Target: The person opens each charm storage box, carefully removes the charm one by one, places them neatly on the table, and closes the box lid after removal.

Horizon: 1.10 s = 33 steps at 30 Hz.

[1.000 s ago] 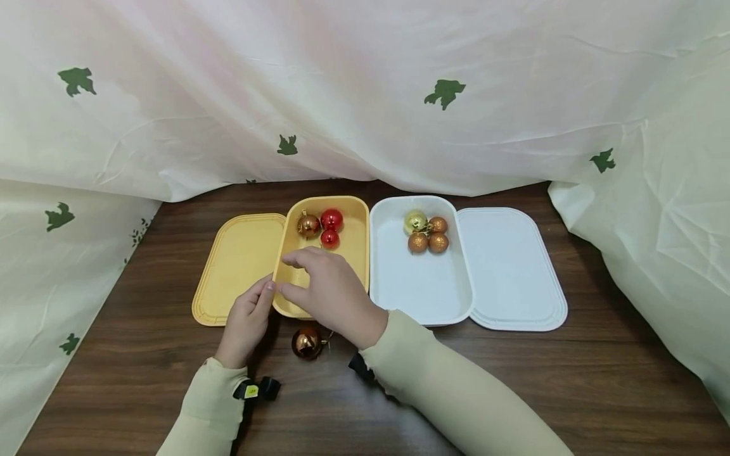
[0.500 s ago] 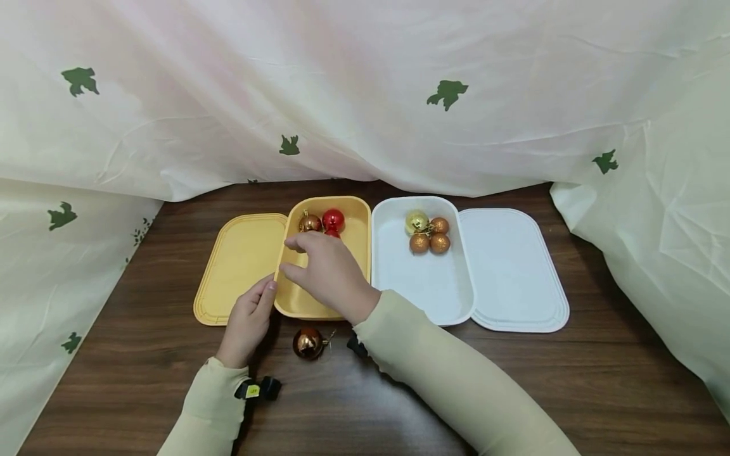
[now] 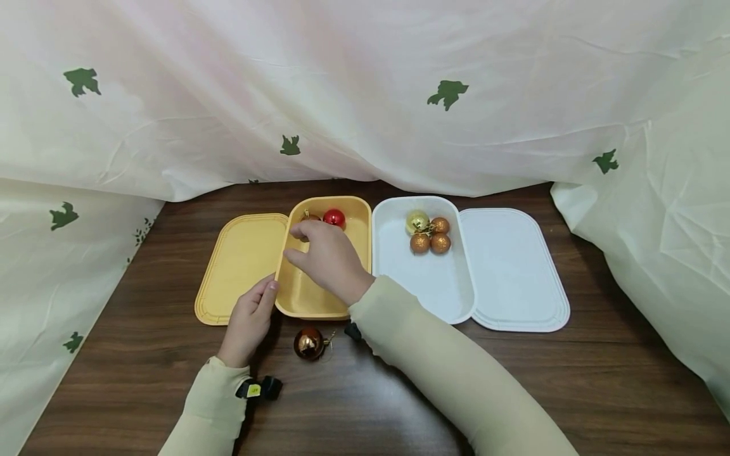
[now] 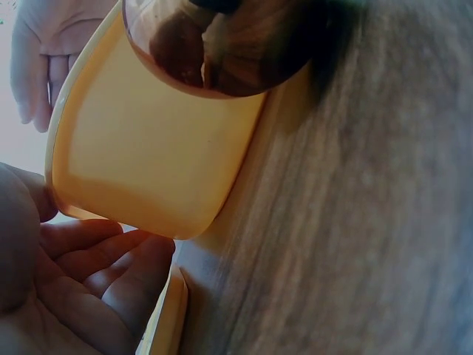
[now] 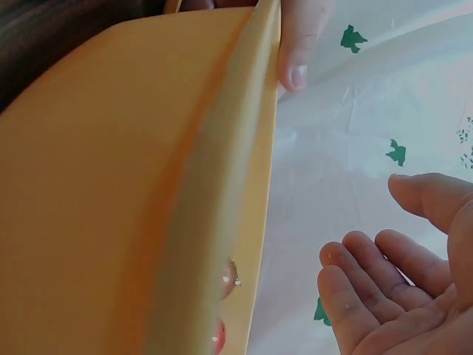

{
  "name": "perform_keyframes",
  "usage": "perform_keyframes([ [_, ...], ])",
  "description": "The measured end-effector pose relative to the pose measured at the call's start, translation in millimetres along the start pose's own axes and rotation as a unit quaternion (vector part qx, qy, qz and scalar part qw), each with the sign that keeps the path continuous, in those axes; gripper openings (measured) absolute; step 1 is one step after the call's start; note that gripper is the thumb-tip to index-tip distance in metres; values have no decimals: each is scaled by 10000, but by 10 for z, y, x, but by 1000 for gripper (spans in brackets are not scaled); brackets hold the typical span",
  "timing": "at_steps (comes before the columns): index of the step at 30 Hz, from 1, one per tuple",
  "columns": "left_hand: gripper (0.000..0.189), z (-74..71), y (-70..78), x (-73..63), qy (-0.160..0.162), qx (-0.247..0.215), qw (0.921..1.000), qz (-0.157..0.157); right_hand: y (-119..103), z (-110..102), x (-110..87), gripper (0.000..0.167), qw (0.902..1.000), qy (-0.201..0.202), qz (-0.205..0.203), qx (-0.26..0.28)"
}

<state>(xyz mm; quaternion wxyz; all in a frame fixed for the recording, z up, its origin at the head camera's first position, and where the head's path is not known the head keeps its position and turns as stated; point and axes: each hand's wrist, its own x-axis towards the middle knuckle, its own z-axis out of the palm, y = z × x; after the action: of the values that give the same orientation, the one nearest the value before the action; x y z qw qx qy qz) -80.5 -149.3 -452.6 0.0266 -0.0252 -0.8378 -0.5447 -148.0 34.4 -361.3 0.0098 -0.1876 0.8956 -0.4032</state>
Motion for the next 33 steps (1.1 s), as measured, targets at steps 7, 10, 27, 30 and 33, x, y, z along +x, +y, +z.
perform_keyframes([
  [7, 43, -4, -11, 3, 6, -46, 10000, 24, 41, 18, 117, 36, 9994, -68, 212, 262],
  [10, 43, -1, -4, 4, 25, -91, 10000, -2, 57, 27, 168, 36, 9989, -122, 294, 346],
  [27, 43, 6, 27, 5, 68, 22, 9998, -175, 47, -41, 269, 33, 9985, -186, 439, 268],
  [30, 44, 6, 21, 0, 101, 77, 9998, -139, 22, -66, 279, 34, 9983, -197, 457, 294],
  [33, 43, 10, 16, 0, 112, 94, 9998, -121, -11, -95, 287, 35, 9986, -190, 416, 268],
])
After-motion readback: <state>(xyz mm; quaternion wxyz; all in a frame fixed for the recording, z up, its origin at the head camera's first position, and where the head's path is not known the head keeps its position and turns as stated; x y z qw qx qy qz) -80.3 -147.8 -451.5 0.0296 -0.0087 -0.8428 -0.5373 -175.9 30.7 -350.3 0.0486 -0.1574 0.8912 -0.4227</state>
